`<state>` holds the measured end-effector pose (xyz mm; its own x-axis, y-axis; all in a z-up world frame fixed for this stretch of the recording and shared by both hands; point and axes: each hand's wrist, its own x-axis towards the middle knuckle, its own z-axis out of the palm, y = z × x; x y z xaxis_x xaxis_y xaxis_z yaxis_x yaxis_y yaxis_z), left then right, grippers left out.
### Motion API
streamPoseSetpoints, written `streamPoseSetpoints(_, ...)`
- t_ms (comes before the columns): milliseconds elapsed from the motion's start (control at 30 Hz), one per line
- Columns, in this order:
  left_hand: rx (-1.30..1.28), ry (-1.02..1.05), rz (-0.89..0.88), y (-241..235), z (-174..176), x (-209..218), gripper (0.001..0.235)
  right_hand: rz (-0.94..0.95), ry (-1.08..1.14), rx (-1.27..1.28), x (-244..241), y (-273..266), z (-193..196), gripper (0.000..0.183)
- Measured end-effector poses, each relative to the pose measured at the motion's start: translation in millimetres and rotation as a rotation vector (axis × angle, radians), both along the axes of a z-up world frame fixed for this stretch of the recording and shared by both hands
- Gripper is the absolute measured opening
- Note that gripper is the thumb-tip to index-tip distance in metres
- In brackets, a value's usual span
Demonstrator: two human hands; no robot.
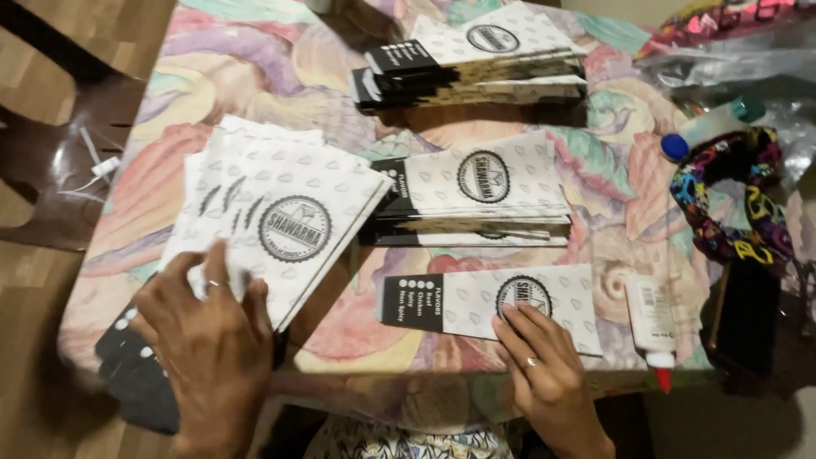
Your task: The person repeatedly applies glue from a white bottle to the edge of printed paper sleeves and folds them to form a sealed sleeve. They handle each sleeve one at a time, pressing the glued edge to secure it, and place the finished sleeves into a growing stack on the table.
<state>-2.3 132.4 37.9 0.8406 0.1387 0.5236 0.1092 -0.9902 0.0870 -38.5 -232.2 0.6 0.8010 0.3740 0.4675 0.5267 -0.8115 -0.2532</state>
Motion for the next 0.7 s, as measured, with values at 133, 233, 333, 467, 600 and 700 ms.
streamPoseSetpoints(133,-0.240,-0.090,-0.767,-47,-25,-3,0.066,-0.299,-0.211,-0.014,-6,-24,29,0.026)
streamPoseSetpoints(233,-0.228,0.162,-1.048,-96,-15,3,0.065,-0.587,-0.261,-0.198,-12,-105,4,0.025)
streamPoseSetpoints(333,-0.192,0.210,-1.135,-108,-32,12,0.076,-0.984,0.400,-0.113,-11,-133,13,0.081)
streamPoseSetpoints(467,-0.183,0.202,-1.105,-112,-41,10,0.083,-1.086,0.556,0.043,-8,-140,18,0.113)
streamPoseSetpoints(600,-0.215,0.167,-0.948,-110,-37,13,0.037,-0.891,0.188,1.070,-25,-153,-17,0.048)
streamPoseSetpoints(700,-0.260,0.169,-0.928,-107,-34,17,0.040,-0.708,0.017,1.355,-40,-146,-23,0.041)
